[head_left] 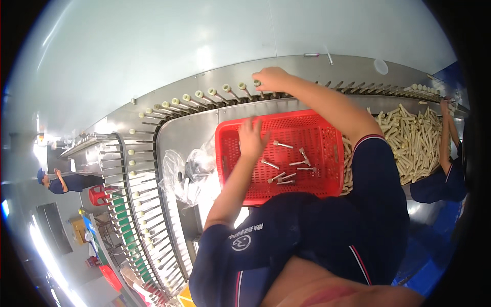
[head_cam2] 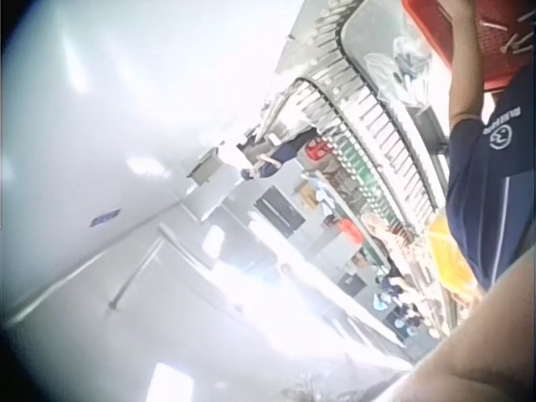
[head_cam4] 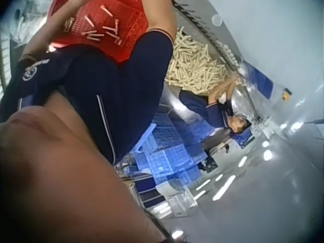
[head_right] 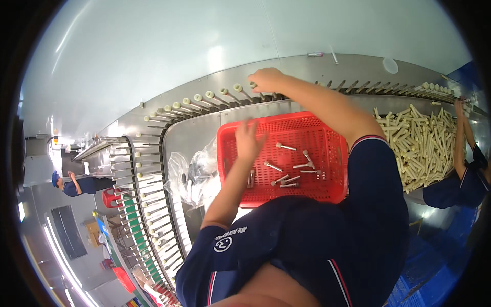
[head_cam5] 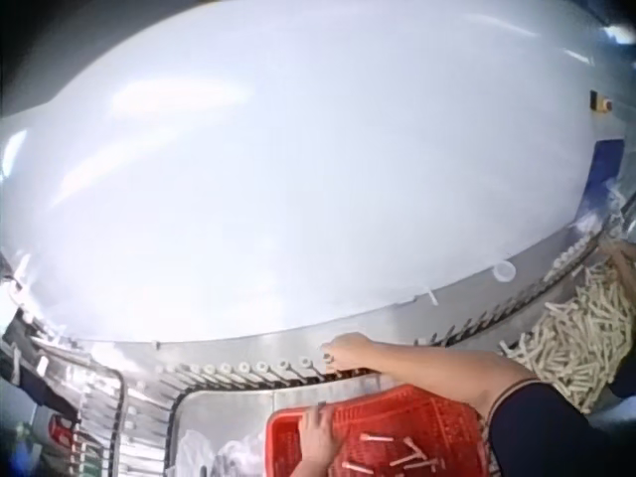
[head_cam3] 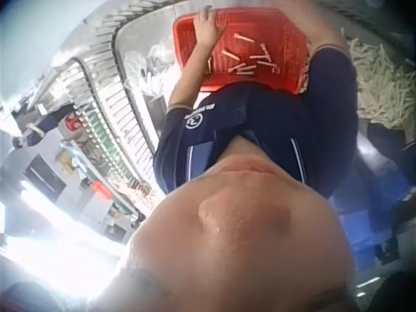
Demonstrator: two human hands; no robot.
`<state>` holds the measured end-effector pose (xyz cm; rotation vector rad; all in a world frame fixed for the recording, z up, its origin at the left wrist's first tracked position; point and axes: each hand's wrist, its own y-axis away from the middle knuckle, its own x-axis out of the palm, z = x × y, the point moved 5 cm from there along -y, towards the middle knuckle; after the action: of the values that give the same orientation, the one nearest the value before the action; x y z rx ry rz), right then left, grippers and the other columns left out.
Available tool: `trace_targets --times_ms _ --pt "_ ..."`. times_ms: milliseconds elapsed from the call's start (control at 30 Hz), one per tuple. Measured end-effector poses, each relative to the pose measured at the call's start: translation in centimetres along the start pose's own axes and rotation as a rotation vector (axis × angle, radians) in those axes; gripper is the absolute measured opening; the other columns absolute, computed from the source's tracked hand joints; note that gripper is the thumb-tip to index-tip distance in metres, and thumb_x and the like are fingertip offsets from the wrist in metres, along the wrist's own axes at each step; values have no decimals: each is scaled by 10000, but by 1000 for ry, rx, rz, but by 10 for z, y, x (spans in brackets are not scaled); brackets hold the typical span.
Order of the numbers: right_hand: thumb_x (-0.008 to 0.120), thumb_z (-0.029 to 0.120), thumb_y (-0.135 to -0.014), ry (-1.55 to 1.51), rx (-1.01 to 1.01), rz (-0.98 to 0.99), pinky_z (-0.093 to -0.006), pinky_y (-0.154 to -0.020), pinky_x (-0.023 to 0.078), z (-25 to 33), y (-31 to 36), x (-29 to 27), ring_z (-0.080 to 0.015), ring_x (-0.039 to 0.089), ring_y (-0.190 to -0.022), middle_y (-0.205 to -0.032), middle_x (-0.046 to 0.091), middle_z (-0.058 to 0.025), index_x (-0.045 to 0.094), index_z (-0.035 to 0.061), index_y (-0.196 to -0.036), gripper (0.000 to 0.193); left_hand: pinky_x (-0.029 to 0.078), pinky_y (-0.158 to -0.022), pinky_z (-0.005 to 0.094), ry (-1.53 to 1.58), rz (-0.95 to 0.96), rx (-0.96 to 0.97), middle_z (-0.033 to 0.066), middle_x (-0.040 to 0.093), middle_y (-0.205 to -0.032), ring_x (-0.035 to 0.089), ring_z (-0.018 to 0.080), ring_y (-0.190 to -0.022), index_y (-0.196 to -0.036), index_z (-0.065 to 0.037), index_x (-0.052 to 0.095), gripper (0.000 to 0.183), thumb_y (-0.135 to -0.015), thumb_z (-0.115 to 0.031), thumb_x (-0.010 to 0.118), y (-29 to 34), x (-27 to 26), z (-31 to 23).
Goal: The person sorts small metal components from a red basket onto individual holders on a moving conveyor belt by hand.
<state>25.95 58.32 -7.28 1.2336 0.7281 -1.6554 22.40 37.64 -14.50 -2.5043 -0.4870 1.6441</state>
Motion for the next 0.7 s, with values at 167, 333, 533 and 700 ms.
trace_targets --times_ms 167,333,533,700 --pt "637 259 -800 -578 42 -166 -337 -494 499 -2 50 -72 -218 625 -461 -646 661 -68 568 63 -838 211 455 -814 457 -250 -319 414 169 573 -1121 561 347 -1016 -1053 -109 580 400 -750 -323 729 -118 -73 -16" --pt "698 370 -759 -389 -33 11 -330 -622 507 26 149 -50 -211 644 -675 -747 653 -69 544 73 -898 362 492 -579 420 -161 112 287 124 636 -745 645 294 -719 -838 -102 540 289 -784 -334 703 -166 -51 2" --pt "722 310 -719 -533 -3 -41 -368 -884 458 -10 214 148 -308 586 -975 -1013 606 -177 552 39 -1189 568 499 -599 389 312 122 351 81 624 -715 634 258 -692 -840 -97 572 225 -751 -242 719 -117 -98 -67" --pt "680 231 -771 -390 -39 -476 -404 -904 424 12 116 28 -318 558 -1007 -1056 593 -169 555 51 -1172 457 408 -923 488 243 455 206 153 564 -1119 519 345 -1083 -1120 -119 587 477 -691 -237 757 80 43 -14"
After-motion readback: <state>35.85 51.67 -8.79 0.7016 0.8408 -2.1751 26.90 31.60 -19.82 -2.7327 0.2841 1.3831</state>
